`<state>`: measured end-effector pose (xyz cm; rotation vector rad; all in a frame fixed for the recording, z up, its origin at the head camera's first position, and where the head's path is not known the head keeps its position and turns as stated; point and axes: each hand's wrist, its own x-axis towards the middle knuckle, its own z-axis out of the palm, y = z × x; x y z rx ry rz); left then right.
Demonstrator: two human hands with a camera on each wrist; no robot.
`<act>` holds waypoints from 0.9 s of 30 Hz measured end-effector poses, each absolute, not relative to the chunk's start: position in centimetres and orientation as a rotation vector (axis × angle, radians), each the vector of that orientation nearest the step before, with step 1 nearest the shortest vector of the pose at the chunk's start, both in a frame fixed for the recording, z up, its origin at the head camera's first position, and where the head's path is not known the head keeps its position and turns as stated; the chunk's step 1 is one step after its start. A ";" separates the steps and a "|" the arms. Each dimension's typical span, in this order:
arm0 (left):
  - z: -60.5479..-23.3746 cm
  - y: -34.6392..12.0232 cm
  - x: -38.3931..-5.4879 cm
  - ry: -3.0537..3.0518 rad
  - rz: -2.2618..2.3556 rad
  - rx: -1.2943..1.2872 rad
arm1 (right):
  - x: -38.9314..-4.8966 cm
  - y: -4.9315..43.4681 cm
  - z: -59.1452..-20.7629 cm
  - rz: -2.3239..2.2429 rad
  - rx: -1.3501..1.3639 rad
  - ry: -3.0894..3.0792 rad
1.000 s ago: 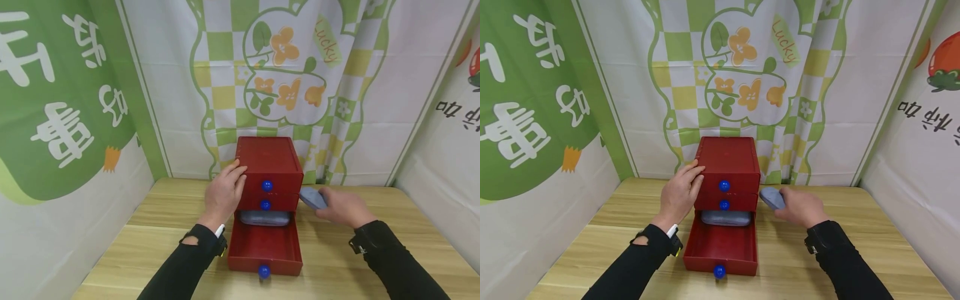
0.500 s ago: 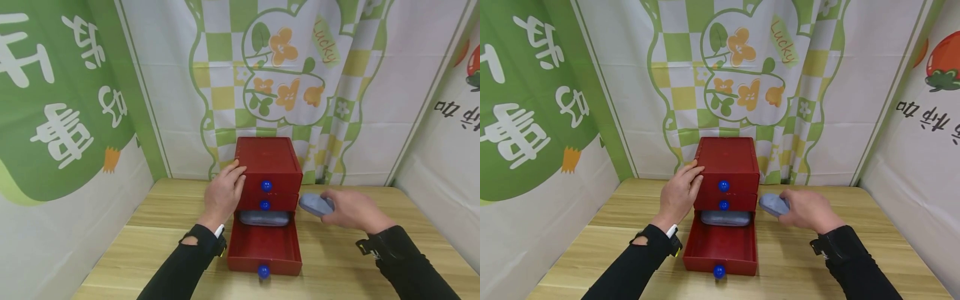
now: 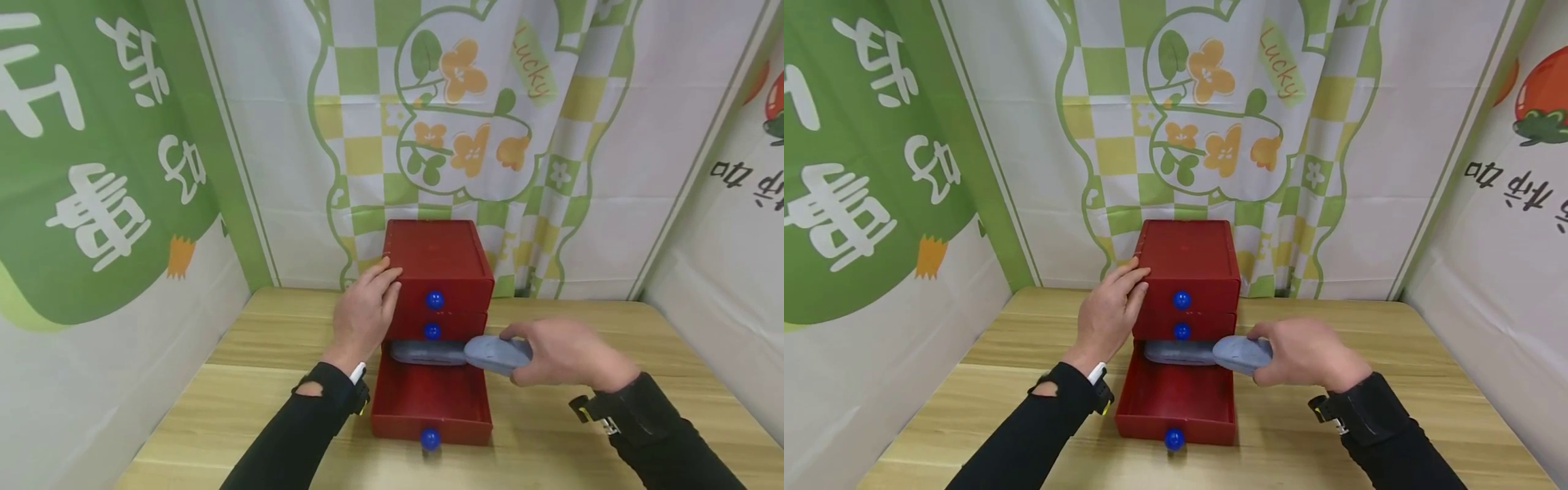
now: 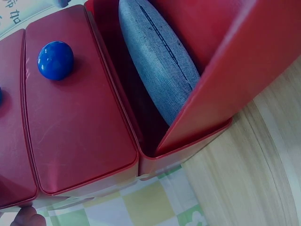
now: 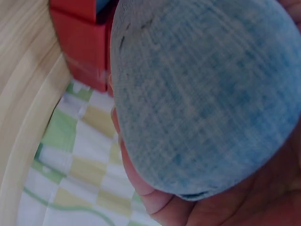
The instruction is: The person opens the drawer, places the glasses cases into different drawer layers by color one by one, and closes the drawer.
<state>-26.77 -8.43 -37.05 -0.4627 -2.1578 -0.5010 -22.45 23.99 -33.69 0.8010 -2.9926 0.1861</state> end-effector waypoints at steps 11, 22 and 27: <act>-37.0 -8.5 -26.7 -2.164 -0.495 -0.464 | -22.4 20.0 -34.9 0.173 0.957 -2.899; -37.0 -8.6 -26.8 -2.158 -0.497 -0.472 | -22.8 15.6 -36.2 0.091 1.106 -2.815; -37.1 -8.6 -26.7 -2.168 -0.491 -0.466 | -23.2 14.1 -37.3 0.044 1.118 -2.841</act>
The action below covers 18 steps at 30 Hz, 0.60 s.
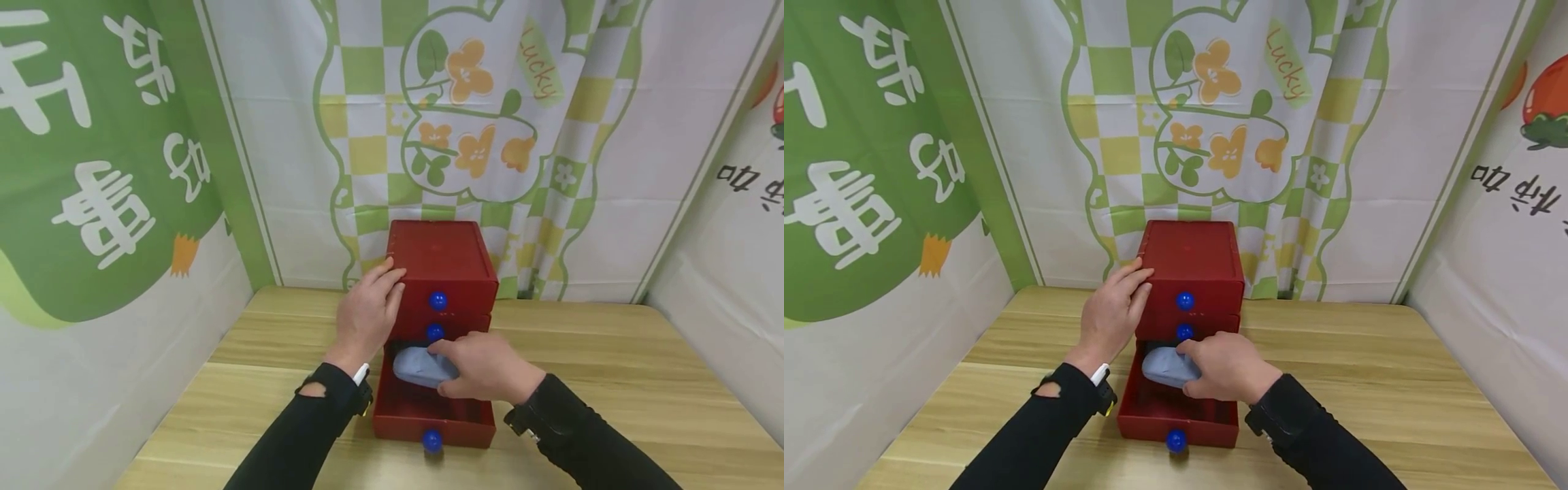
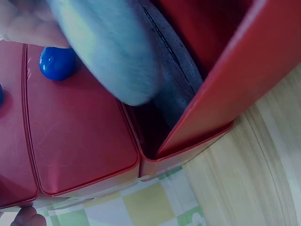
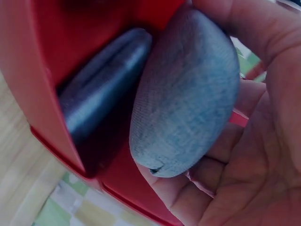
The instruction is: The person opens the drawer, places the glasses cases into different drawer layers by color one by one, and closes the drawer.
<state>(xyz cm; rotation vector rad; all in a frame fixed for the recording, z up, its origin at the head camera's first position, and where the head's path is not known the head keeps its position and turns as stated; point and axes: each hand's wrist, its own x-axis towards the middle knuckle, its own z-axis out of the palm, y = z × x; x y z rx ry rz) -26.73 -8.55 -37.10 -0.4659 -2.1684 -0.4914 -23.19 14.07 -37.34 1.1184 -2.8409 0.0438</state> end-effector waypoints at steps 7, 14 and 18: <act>-37.1 -8.4 -26.6 -2.180 -0.496 -0.458 | -23.8 13.4 -39.5 0.002 1.119 -2.832; -37.1 -8.5 -26.6 -2.159 -0.500 -0.464 | -24.4 13.4 -40.7 0.007 1.130 -2.788; -37.2 -8.5 -26.6 -2.153 -0.508 -0.462 | -24.5 13.4 -41.1 -0.021 1.150 -2.771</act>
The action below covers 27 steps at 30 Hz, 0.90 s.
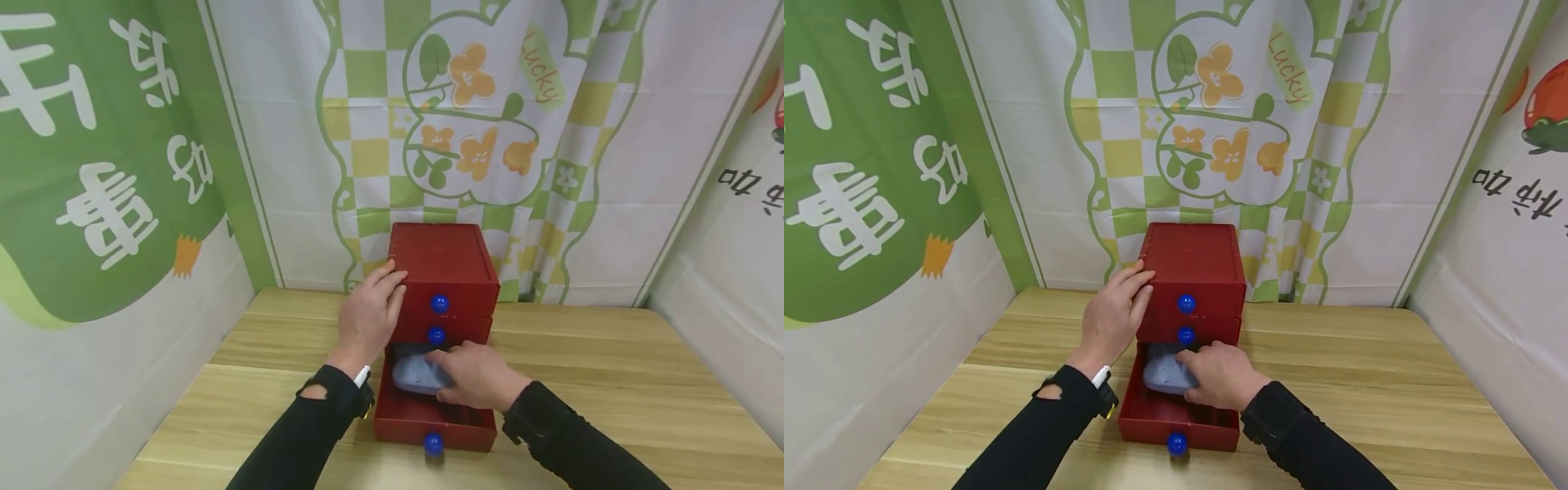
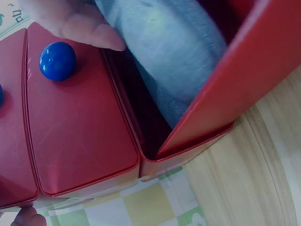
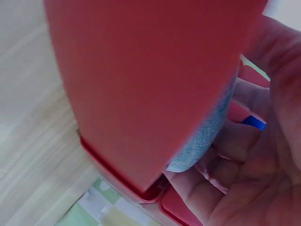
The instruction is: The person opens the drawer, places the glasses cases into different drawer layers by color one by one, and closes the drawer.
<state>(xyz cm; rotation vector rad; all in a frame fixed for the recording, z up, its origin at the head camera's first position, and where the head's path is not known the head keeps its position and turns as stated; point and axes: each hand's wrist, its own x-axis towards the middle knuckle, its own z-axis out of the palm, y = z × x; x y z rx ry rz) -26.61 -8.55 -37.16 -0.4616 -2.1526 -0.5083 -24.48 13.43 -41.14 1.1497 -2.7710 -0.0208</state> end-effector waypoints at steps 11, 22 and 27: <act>-37.3 -8.5 -26.5 -2.182 -0.521 -0.446 | -24.6 13.8 -42.8 -0.039 1.184 -2.641; -37.3 -8.5 -26.6 -2.151 -0.519 -0.456 | -24.4 14.1 -43.3 -0.003 1.172 -2.640; -37.2 -8.5 -26.7 -2.138 -0.511 -0.463 | -24.5 14.2 -43.6 -0.007 1.171 -2.586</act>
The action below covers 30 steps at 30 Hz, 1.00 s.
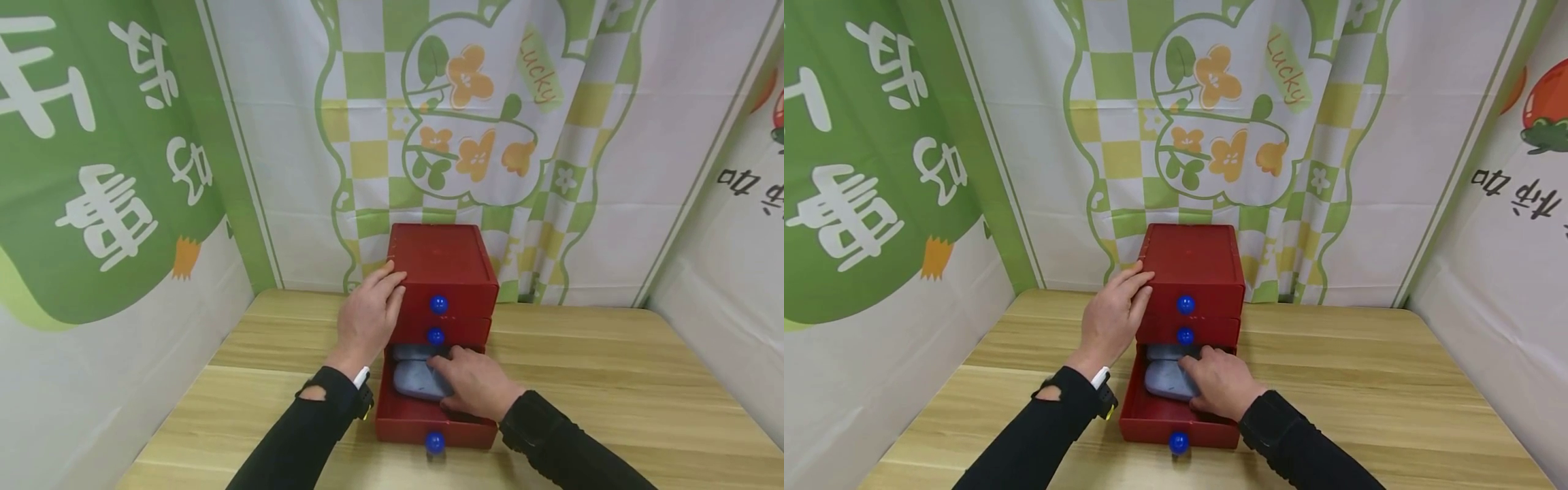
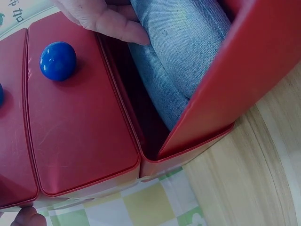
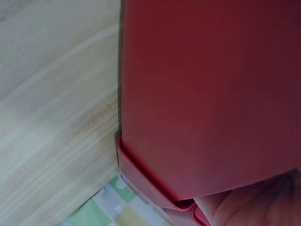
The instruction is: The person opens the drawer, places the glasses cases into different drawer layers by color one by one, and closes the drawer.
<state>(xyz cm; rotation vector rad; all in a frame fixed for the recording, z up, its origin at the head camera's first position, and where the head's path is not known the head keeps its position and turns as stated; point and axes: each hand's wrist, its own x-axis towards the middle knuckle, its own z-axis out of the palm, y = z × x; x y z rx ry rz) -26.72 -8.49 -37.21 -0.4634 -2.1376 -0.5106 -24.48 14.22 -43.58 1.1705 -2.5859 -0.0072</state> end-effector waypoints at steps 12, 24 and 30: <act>-37.1 -8.5 -26.7 -2.140 -0.505 -0.470 | -24.6 14.3 -43.3 0.028 1.139 -2.560; -37.0 -8.5 -26.7 -2.155 -0.511 -0.468 | -23.4 14.0 -41.9 0.118 1.209 -2.503; -37.1 -8.6 -26.7 -2.129 -0.506 -0.471 | -22.2 13.5 -41.4 0.172 1.242 -2.464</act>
